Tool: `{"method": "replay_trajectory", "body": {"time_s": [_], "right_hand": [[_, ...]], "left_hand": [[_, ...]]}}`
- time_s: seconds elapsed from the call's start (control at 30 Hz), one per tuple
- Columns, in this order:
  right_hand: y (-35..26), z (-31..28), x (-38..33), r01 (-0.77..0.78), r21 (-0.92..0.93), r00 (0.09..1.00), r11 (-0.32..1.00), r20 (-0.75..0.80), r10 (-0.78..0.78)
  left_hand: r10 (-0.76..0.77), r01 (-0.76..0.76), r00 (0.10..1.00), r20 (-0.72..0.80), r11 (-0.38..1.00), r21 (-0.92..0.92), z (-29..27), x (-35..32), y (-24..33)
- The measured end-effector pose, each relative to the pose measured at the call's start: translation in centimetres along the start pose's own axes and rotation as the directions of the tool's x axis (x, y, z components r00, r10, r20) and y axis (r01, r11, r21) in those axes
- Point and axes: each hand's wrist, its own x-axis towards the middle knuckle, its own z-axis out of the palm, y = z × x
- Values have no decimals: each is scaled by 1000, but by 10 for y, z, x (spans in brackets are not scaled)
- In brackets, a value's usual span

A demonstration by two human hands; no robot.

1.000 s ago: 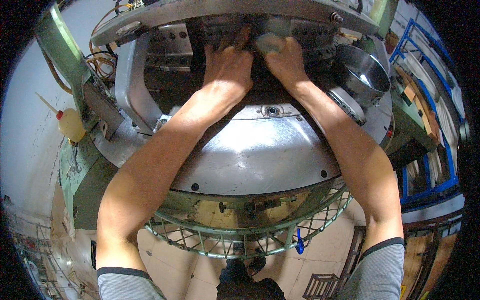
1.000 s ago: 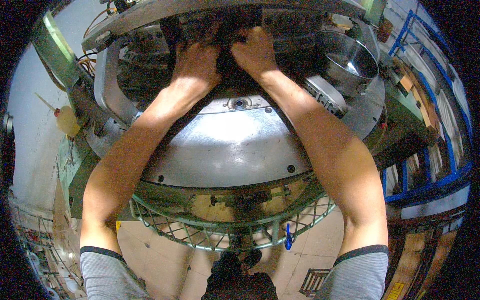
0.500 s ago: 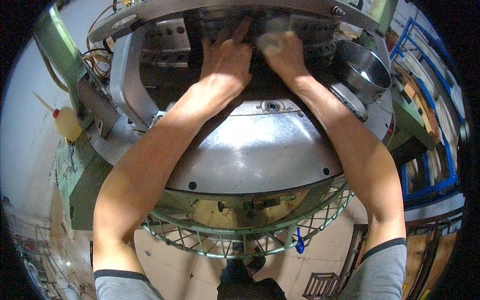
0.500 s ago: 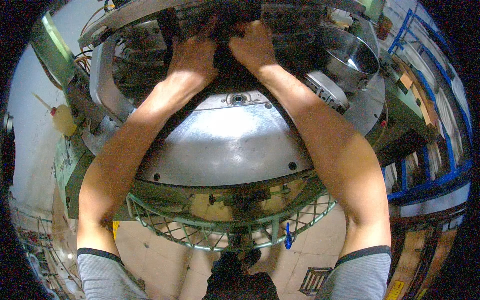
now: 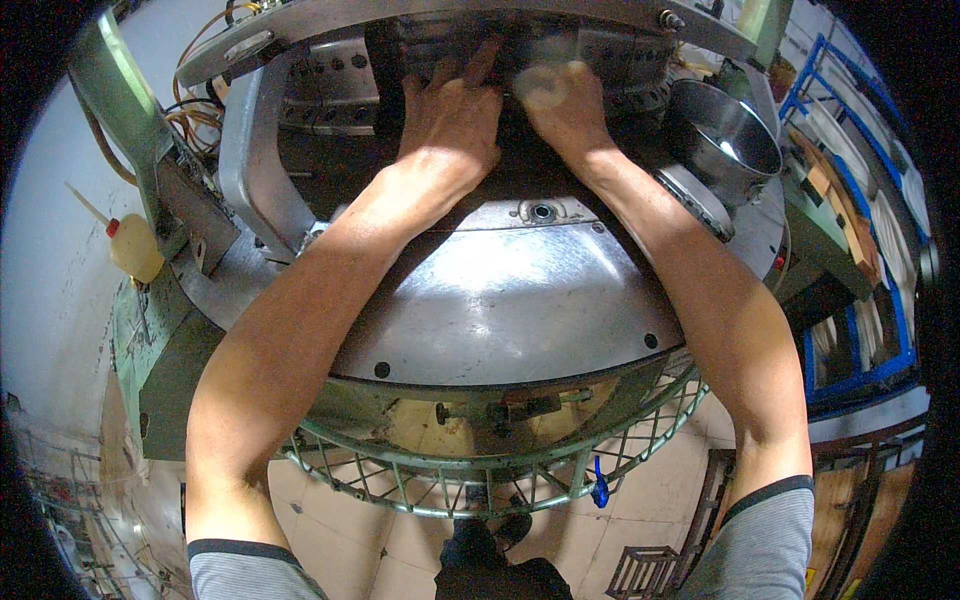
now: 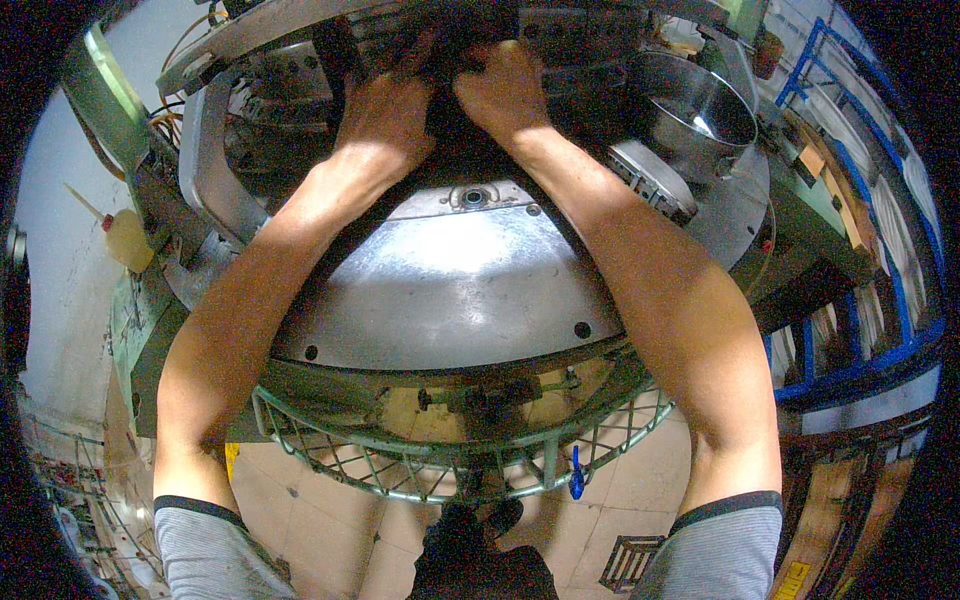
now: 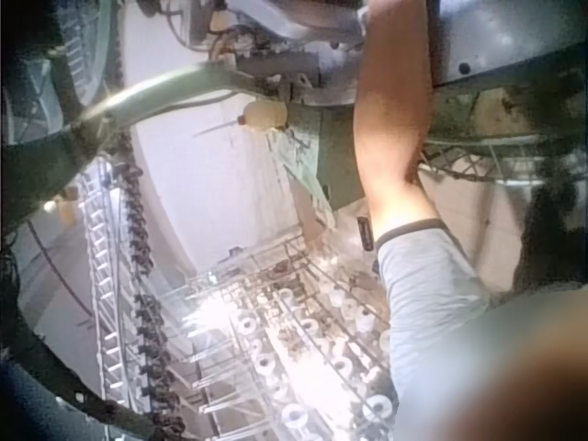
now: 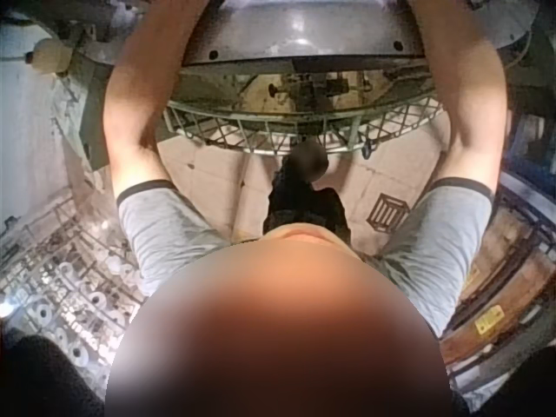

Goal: The person repeatedly inserts small metal components into a circular machine, adjusts them with both hands, and occasionally retrieves additional parts from a nearby wooden box. The task involves precise hand movements and repeated insertion cycles.

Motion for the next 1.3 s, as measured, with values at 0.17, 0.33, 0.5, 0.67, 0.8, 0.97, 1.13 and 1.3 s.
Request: {"method": "replay_trajectory", "body": {"time_s": [0.17, 0.33, 0.5, 0.67, 0.8, 0.97, 1.13, 1.3], "right_hand": [[-1, -1, -1, 9, -24, 1000, 1000, 4, -9], [-1, -1, 1, 41, -69, 999, 997, 8, -41], [-1, 1, 1, 32, -46, 999, 998, -19, -33], [0, 1, 0, 10, -34, 1000, 999, -22, -10], [0, 2, 1, 30, -89, 999, 996, -21, -32], [0, 2, -1, -1, -52, 999, 999, -35, -1], [-3, 7, -1, 69, -186, 997, 980, -12, -73], [-11, 16, 0, 128, -226, 989, 966, -42, -141]], "left_hand": [[-7, 7, 999, 50, 1000, -5, -3, 0, 1], [18, -18, 1000, 5, 1000, 14, -5, 0, 1], [4, -4, 999, 48, 1000, 13, -4, 1, 1], [8, -8, 1000, -9, 1000, -10, 2, 1, 0], [4, -6, 999, -34, 999, -43, 7, 1, -2], [24, -25, 998, -60, 999, -23, 9, 3, -2], [39, -44, 999, 32, 984, 174, -4, 11, -3], [-13, 10, 978, 206, 1000, 17, -28, 22, -20]]}}
